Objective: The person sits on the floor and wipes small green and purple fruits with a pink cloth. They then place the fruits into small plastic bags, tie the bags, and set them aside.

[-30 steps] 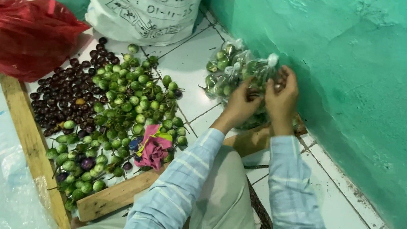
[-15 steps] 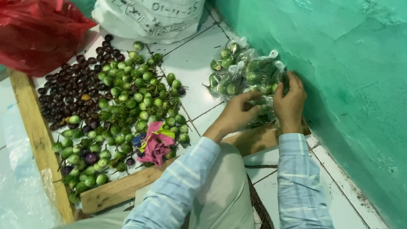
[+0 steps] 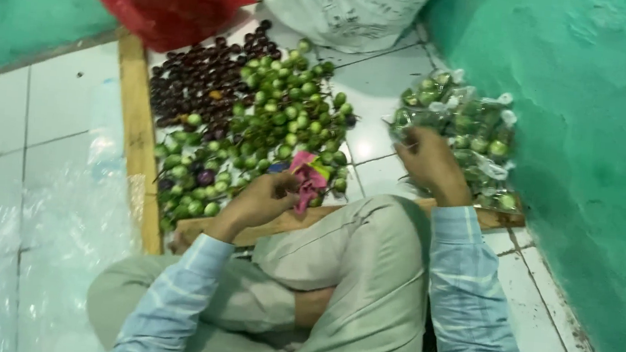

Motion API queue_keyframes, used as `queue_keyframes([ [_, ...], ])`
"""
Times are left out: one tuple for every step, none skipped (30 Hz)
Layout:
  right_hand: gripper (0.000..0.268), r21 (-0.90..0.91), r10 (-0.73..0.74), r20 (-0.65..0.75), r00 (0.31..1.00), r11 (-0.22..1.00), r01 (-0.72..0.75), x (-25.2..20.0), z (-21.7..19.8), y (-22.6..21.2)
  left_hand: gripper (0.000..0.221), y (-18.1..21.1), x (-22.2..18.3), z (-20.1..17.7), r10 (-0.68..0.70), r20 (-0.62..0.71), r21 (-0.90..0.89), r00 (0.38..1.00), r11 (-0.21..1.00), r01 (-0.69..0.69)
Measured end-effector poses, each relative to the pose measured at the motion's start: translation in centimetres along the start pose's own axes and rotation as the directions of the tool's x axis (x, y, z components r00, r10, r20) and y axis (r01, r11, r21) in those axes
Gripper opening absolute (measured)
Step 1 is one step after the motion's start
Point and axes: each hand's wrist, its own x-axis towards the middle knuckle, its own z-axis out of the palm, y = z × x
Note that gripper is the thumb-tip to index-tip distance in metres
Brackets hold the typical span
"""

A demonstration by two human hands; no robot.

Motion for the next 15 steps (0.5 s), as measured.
queue_keyframes([
  [0.046, -0.006, -0.014, 0.008, 1.000, 1.000, 0.014, 0.0, 1.5, -1.5, 0.038, -1.1, -1.1, -0.6, -0.006, -0.014, -0.007, 1.000, 1.000, 0.005],
  [0.050, -0.094, 0.030, 0.131, 0.991, 0.995, -0.018, 0.2, 3.0, -3.3, 0.044, -2.4, -2.1, -1.5, -0.130, 0.042, 0.099, 0.991, 0.987, 0.125],
  [0.054, -0.187, 0.085, 0.246, 0.966, 0.982, -0.039, 0.3, 4.5, -5.2, 0.050, -3.8, -3.1, -2.3, -0.259, 0.086, 0.208, 0.962, 0.949, 0.237],
  [0.054, -0.196, 0.071, 0.257, 0.964, 0.980, -0.020, 0.3, 6.2, -6.6, 0.050, -5.6, -3.5, -2.4, -0.266, 0.071, 0.193, 0.961, 0.949, 0.248],
  [0.050, -0.185, 0.006, 0.321, 0.947, 0.981, 0.057, 0.4, 7.9, -8.0, 0.052, -7.5, -3.8, -2.4, -0.312, 0.077, 0.238, 0.947, 0.928, 0.287],
  [0.048, -0.168, -0.057, 0.380, 0.923, 0.977, 0.130, 0.6, 9.5, -9.3, 0.055, -9.3, -3.9, -2.5, -0.356, 0.082, 0.286, 0.931, 0.903, 0.320],
  [0.048, -0.174, -0.070, 0.388, 0.919, 0.974, 0.147, 0.9, 12.3, -9.3, 0.055, -10.4, -4.2, -2.6, -0.360, 0.069, 0.273, 0.930, 0.904, 0.330],
  [0.046, -0.277, -0.045, 0.367, 0.929, 0.948, 0.155, 1.3, 15.0, -9.3, 0.056, -11.5, -4.5, -2.7, -0.374, 0.077, 0.252, 0.924, 0.904, 0.345],
  [0.045, -0.377, -0.024, 0.342, 0.939, 0.912, 0.160, 1.8, 17.8, -9.2, 0.057, -12.6, -4.7, -2.8, -0.387, 0.085, 0.230, 0.918, 0.904, 0.359],
  [0.045, -0.384, -0.033, 0.351, 0.936, 0.906, 0.176, 1.0, 18.9, -10.2, 0.057, -13.0, -4.9, -2.3, -0.390, 0.076, 0.215, 0.918, 0.905, 0.367],
  [0.061, -0.438, -0.057, 0.313, 0.948, 0.877, 0.198, 0.3, 20.0, -11.0, 0.059, -13.5, -5.0, -1.8, -0.458, 0.057, 0.318, 0.887, 0.850, 0.419],
  [0.093, -0.491, -0.081, 0.278, 0.957, 0.845, 0.214, -0.6, 21.0, -11.6, 0.061, -13.8, -5.1, -1.2, -0.524, 0.035, 0.417, 0.851, 0.781, 0.464],
  [0.093, -0.496, -0.088, 0.289, 0.953, 0.838, 0.228, 0.0, 21.9, -10.9, 0.061, -14.6, -3.9, -0.9, -0.529, 0.032, 0.402, 0.848, 0.784, 0.474],
  [0.064, -0.536, -0.173, 0.246, 0.954, 0.795, 0.283, 0.2, 23.0, -10.0, 0.059, -15.4, -3.0, -0.4, -0.475, 0.024, 0.328, 0.880, 0.835, 0.442],
  [0.037, -0.575, -0.261, 0.206, 0.943, 0.747, 0.333, 0.3, 24.1, -9.1, 0.057, -16.1, -2.0, 0.0, -0.420, 0.011, 0.252, 0.907, 0.879, 0.404],
])
